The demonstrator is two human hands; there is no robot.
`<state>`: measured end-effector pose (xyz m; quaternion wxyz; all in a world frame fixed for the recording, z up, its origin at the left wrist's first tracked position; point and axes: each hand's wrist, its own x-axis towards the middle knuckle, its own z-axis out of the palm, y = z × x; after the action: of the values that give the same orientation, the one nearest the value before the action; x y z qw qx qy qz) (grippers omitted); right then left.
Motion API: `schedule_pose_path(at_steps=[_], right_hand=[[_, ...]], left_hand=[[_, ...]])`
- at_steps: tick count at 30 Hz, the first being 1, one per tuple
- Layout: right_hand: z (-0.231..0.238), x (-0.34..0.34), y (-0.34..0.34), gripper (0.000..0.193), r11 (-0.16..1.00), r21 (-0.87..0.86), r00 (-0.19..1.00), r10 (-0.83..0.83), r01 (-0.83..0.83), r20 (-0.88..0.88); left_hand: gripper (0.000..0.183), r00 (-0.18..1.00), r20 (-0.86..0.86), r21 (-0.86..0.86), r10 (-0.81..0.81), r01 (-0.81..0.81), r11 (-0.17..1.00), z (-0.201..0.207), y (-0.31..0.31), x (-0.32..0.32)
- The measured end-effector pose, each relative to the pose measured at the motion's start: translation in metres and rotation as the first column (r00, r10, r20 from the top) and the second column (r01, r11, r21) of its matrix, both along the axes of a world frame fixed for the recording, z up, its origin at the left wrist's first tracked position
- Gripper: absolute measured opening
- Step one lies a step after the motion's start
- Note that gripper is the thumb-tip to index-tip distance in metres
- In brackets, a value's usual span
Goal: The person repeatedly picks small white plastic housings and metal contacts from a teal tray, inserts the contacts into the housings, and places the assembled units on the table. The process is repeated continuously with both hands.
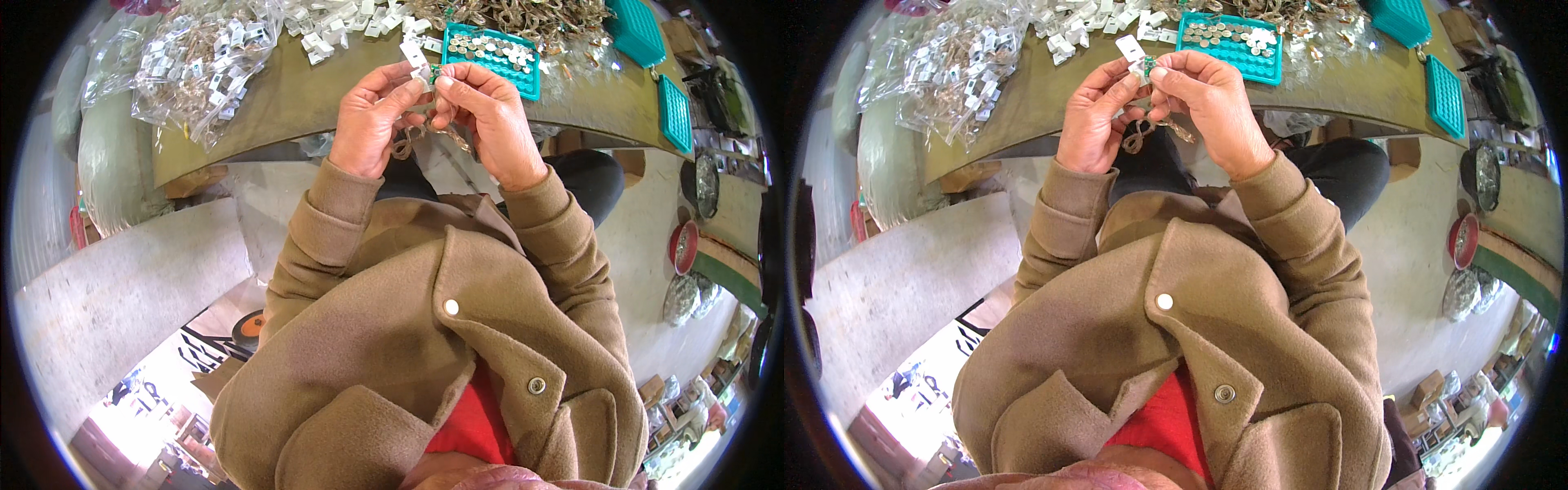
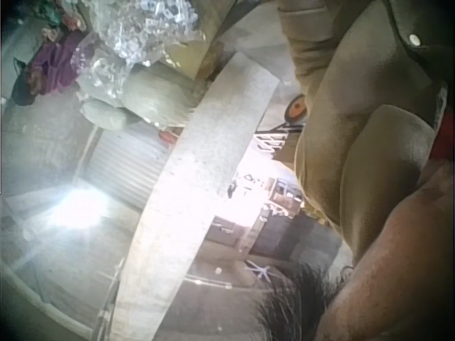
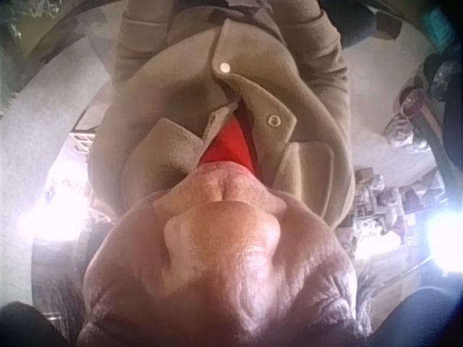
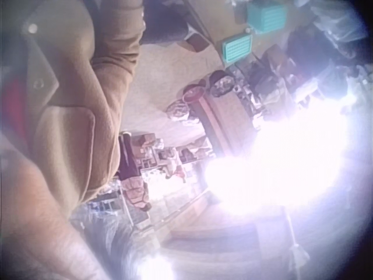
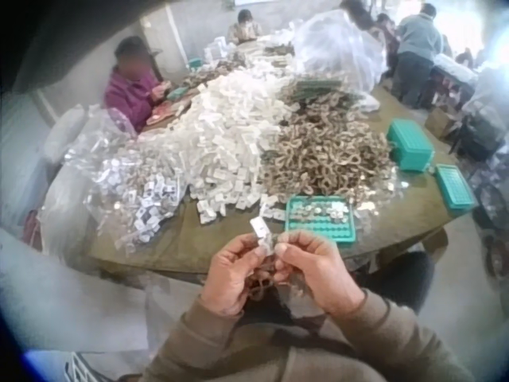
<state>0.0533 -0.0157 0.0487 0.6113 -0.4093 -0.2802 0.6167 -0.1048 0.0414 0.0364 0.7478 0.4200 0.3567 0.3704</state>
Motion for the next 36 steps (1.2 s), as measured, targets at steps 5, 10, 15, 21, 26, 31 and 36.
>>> schedule_pose_path(at_steps=[5, 10, 15, 21, 26, 31, 36], right_hand=[[-0.007, 0.002, 0.001, 0.011, 0.999, -0.017, 0.996, 0.042, -0.044, -0.08], [-0.015, -0.002, 0.002, 0.009, 0.998, 0.061, 1.0, 0.015, -0.013, -0.018], [-0.017, -0.001, 0.002, 0.007, 0.998, 0.054, 0.999, 0.007, -0.01, 0.053], [-0.019, 0.002, 0.007, 0.006, 0.996, 0.08, 0.974, -0.057, 0.04, 0.22], [-0.019, 0.001, 0.007, 0.007, 0.998, 0.01, 0.926, -0.056, 0.057, 0.374], [-0.015, -0.002, 0.005, 0.009, 0.998, 0.056, 0.899, -0.058, 0.037, 0.435], [-0.015, 0.002, 0.003, 0.012, 0.976, 0.211, 0.848, -0.162, 0.06, 0.504]], left_hand=[[0.029, 1.0, -0.017, 0.104, -0.004, 0.006, 0.995, 0.002, 0.0, -0.001], [0.028, 0.996, -0.049, 0.163, 0.075, -0.066, 0.984, 0.001, -0.003, 0.004], [0.028, 0.981, -0.073, 0.306, 0.181, -0.151, 0.94, -0.004, -0.01, 0.014], [0.03, 0.939, -0.277, 0.378, 0.204, -0.089, 0.921, -0.005, -0.015, 0.02], [0.03, 0.967, -0.219, 0.179, 0.127, -0.088, 0.98, -0.004, -0.008, 0.018], [0.027, 0.971, -0.198, 0.003, 0.136, -0.138, 0.99, -0.003, -0.003, 0.014], [0.026, 0.965, -0.202, 0.0, 0.17, -0.173, 0.985, 0.002, -0.001, 0.012]])
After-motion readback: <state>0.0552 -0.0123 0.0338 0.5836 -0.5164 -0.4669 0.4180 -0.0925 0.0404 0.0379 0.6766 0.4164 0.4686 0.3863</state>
